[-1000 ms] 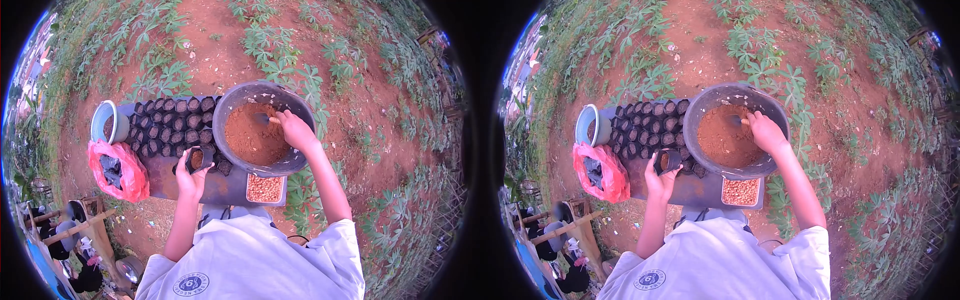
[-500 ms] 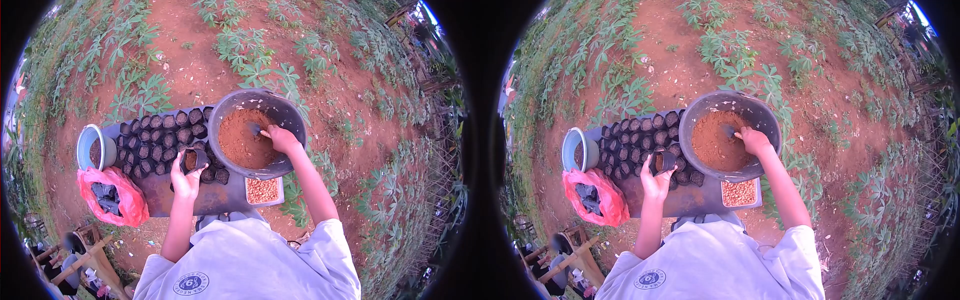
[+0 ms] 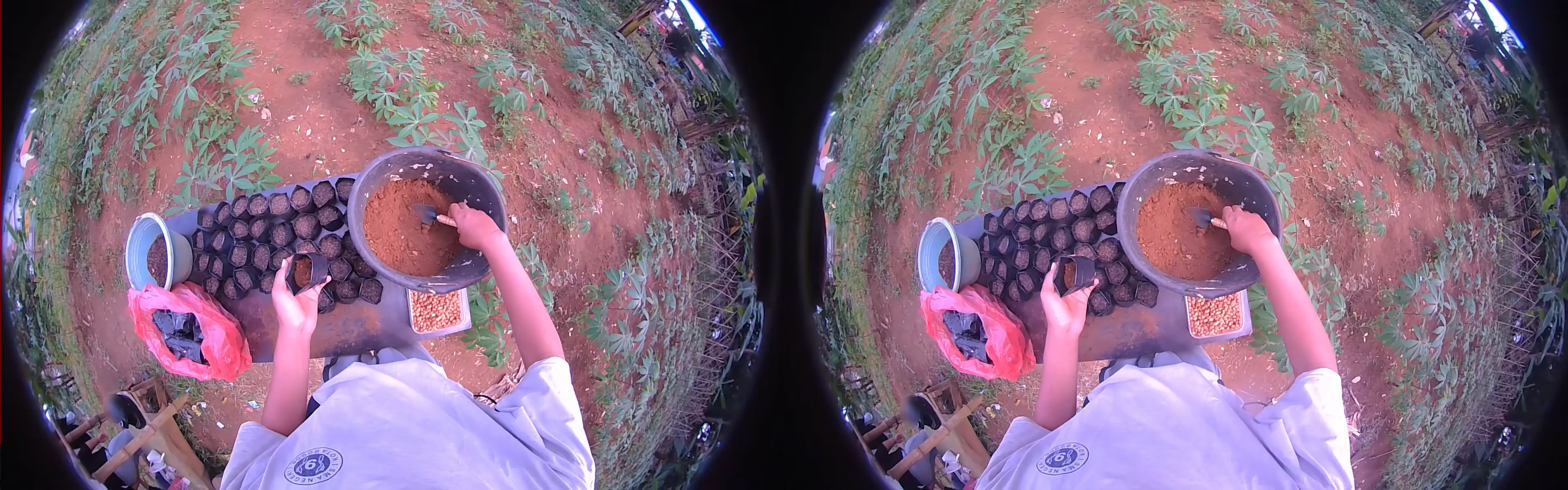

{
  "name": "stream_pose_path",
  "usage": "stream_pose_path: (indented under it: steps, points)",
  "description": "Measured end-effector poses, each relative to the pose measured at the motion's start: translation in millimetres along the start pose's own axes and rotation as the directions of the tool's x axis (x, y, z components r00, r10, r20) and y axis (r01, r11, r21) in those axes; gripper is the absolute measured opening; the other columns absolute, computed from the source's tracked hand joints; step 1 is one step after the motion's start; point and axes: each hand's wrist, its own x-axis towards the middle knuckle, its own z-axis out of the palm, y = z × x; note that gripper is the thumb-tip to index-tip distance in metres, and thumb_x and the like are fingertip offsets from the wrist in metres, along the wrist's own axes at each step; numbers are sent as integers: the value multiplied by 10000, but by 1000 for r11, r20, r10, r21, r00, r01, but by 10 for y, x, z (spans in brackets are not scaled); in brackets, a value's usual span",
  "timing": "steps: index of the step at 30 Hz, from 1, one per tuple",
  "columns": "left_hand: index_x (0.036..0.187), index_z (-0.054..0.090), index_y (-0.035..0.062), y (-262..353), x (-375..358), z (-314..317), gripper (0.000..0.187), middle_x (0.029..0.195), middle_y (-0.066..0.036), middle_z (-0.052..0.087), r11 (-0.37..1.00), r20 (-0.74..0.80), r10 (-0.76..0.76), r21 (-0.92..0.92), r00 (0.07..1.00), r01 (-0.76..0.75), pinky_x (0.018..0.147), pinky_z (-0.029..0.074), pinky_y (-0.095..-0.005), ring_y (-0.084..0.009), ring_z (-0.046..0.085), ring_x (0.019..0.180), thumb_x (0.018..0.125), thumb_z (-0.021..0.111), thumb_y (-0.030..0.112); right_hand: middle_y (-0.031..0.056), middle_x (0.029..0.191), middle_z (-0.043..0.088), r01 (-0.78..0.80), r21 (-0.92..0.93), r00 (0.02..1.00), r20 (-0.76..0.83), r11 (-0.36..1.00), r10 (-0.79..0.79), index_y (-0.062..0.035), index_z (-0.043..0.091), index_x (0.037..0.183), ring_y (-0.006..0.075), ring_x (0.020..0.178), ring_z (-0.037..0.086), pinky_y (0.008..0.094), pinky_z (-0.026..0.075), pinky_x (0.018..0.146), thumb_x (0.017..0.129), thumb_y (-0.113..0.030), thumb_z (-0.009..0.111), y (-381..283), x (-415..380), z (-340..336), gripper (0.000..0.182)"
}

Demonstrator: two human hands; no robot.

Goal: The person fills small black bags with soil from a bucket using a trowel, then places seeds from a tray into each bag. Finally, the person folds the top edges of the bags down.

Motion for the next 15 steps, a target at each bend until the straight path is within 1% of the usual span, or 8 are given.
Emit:
stream_pose_path:
  steps: [1,3,4,6,10,13,15]
  points:
    - [1108,574,66,4,-10,0,334,1049,-90,642,1000,2,4,2,1000,-4,770,514,-439,-232,621,919,971,430,334,207,1068,575,2,1,1000,-5,1000,-2,-7,467,1053,367,955,632,451,523,795,756,14,566,-9,-13,-11,314]
    - [1095,548,111,0,-29,-2,281,1057,-64,632,999,1,-14,30,1000,13,780,504,-440,-226,625,936,990,393,320,209,1072,573,-34,46,999,39,998,32,-9,466,1058,376,968,623,458,516,811,755,14,564,-13,-33,-26,319]
    - [1095,548,111,-10,-35,-4,281,1057,-64,632,999,4,-10,32,1000,9,780,504,-440,-226,625,936,990,393,320,209,1072,573,-32,47,999,34,998,31,-9,466,1058,376,968,623,458,516,811,755,14,564,10,-34,-2,319]
    - [1097,548,111,-47,-46,-16,280,1057,-62,630,999,21,-20,31,1000,19,784,502,-444,-227,624,937,988,395,318,207,1072,575,9,106,1000,27,994,-12,-11,465,1065,378,987,615,458,507,829,762,12,559,30,-50,31,317]
    - [1101,547,108,-136,-85,-2,280,1059,-63,627,999,35,-16,34,999,15,784,501,-448,-227,621,940,986,398,315,207,1087,576,5,145,999,37,989,-11,-12,469,1067,375,1000,611,454,503,838,772,7,556,3,-106,6,308]
    - [1098,548,107,-220,-165,74,279,1056,-66,624,999,12,-20,41,1000,20,783,501,-450,-225,616,942,985,399,314,205,1097,585,22,201,998,50,979,-33,-10,490,1057,375,1007,609,452,497,848,781,4,547,36,-133,40,282]
    - [1100,556,96,-279,-213,116,293,1059,-69,621,999,-4,-14,36,1000,14,784,501,-451,-224,612,947,985,401,316,205,1078,602,70,210,992,87,975,-90,-5,523,1032,376,1006,607,452,496,850,784,5,534,48,-139,37,248]
